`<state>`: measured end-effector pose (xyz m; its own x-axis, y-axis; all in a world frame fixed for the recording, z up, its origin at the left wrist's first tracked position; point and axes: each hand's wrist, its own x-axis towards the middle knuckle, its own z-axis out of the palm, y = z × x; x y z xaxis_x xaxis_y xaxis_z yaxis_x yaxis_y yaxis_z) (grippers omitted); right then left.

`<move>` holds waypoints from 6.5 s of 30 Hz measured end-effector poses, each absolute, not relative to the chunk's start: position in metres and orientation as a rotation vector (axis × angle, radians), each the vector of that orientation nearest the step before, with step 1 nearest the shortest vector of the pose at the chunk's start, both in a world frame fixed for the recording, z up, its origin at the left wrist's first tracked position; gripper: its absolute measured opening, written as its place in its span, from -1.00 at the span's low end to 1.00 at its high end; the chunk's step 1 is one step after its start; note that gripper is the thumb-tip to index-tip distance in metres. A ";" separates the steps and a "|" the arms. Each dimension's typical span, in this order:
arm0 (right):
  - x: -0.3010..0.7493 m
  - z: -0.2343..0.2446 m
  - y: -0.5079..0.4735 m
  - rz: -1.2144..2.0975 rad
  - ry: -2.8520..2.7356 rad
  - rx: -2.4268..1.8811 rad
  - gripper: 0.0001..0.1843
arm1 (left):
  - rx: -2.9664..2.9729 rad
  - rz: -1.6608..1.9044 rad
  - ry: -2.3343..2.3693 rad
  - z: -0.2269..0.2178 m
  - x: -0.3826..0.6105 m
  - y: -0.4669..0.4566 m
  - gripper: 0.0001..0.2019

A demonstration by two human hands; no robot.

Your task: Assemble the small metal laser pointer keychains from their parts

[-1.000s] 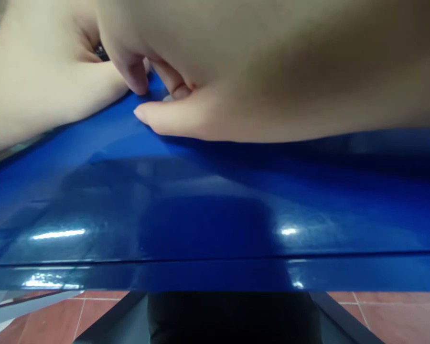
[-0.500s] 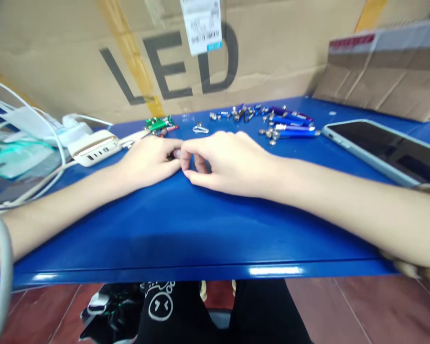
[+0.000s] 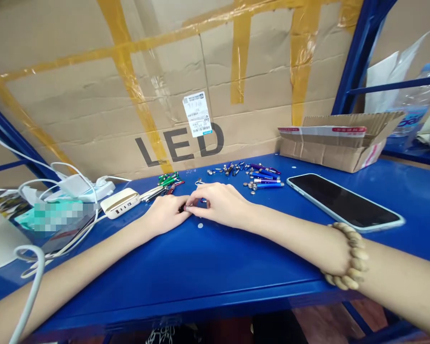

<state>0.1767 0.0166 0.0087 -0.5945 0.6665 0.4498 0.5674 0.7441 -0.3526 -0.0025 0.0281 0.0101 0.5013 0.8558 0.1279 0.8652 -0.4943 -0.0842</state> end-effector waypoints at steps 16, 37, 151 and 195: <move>0.186 0.009 0.023 0.104 -2.458 -1.209 -0.60 | -2.540 -0.082 -1.493 0.012 0.000 0.025 -0.73; 0.185 0.011 0.029 0.043 -2.377 -1.240 -0.84 | -2.526 -0.136 -1.461 0.007 -0.002 0.028 -0.70; 0.188 0.009 0.020 0.108 -2.685 -0.952 -0.62 | -2.418 -0.065 -1.517 0.007 0.002 0.032 -0.71; 0.187 0.008 0.020 0.002 -2.712 -1.044 -0.58 | -2.383 -0.104 -1.483 0.004 0.000 0.035 -0.68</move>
